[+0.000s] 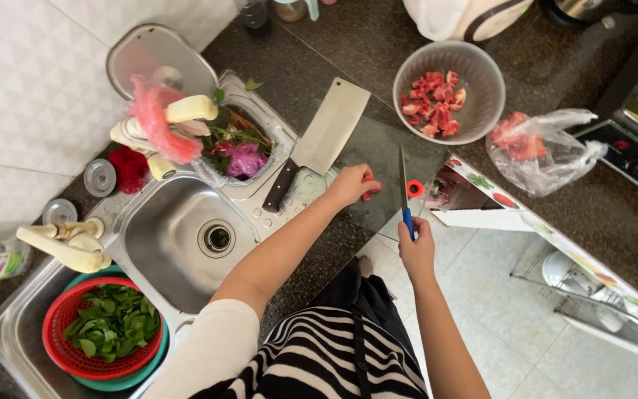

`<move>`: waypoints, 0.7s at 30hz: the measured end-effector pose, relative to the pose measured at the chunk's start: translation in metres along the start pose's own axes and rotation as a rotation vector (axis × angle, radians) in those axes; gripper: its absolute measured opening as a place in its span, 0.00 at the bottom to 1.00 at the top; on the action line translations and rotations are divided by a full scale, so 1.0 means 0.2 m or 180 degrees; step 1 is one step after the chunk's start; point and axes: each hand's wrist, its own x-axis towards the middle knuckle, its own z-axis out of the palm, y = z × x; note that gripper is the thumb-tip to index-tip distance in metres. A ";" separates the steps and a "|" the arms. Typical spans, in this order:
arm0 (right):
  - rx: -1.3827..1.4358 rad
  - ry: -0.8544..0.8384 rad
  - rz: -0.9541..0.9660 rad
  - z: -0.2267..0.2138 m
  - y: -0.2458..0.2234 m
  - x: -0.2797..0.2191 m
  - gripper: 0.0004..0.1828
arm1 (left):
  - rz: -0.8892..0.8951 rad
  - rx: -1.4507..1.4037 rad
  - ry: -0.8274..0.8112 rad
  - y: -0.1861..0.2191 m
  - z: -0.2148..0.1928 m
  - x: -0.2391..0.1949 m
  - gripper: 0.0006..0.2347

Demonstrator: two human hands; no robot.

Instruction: The person cuts pieces of raw red meat on a glass cutting board using a knife and places the cut pieces into a white bowl. The person handles the meat by hand, separates pieces, and repeatedly slices them into smaller portions.

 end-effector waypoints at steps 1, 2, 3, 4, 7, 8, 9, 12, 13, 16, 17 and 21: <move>0.0146 -0.0005 0.0010 0.00 -0.02 -0.02 0.19 | 0.0148 -0.0009 0.0072 0.02 0.01 0.01 0.14; 0.0292 -0.0009 0.0019 0.00 -0.03 -0.05 0.19 | 0.0046 -0.0459 0.0029 0.03 0.03 0.03 0.13; 0.0436 -0.0011 0.0025 -0.01 -0.04 -0.08 0.19 | -0.0058 -0.0911 -0.0014 0.05 0.06 0.06 0.12; 0.0573 0.0002 0.0054 -0.01 -0.04 -0.10 0.19 | -0.0167 -0.1361 -0.0057 0.05 0.09 0.09 0.12; 0.0773 0.0019 0.0086 0.00 -0.07 -0.14 0.21 | 0.0175 -0.1396 0.0040 0.02 0.13 0.16 0.07; 0.0700 0.0017 0.0076 0.00 -0.07 -0.15 0.21 | 0.0156 -0.1269 0.0096 0.00 0.14 0.18 0.06; 0.0625 0.0008 0.0068 0.01 -0.08 -0.17 0.22 | 0.0132 -0.1145 0.0157 -0.03 0.15 0.19 0.06; -0.0170 -0.0048 -0.0233 0.04 -0.11 -0.22 0.28 | 0.0260 -0.0896 0.0444 -0.11 0.17 0.18 0.06; -0.0375 -0.0100 -0.0377 0.05 -0.12 -0.23 0.30 | 0.0334 -0.0833 0.0555 -0.13 0.17 0.17 0.07; -0.0874 -0.0280 -0.0537 0.10 -0.14 -0.27 0.34 | -0.0121 -0.0903 0.0920 -0.16 0.18 0.14 0.13; -0.0961 -0.0348 -0.0422 0.11 -0.15 -0.27 0.35 | -0.0091 -0.1003 0.0940 -0.16 0.18 0.12 0.11; -0.1402 -0.0398 -0.0376 0.16 -0.17 -0.26 0.33 | -0.0088 -0.1142 0.1005 -0.14 0.16 0.09 0.08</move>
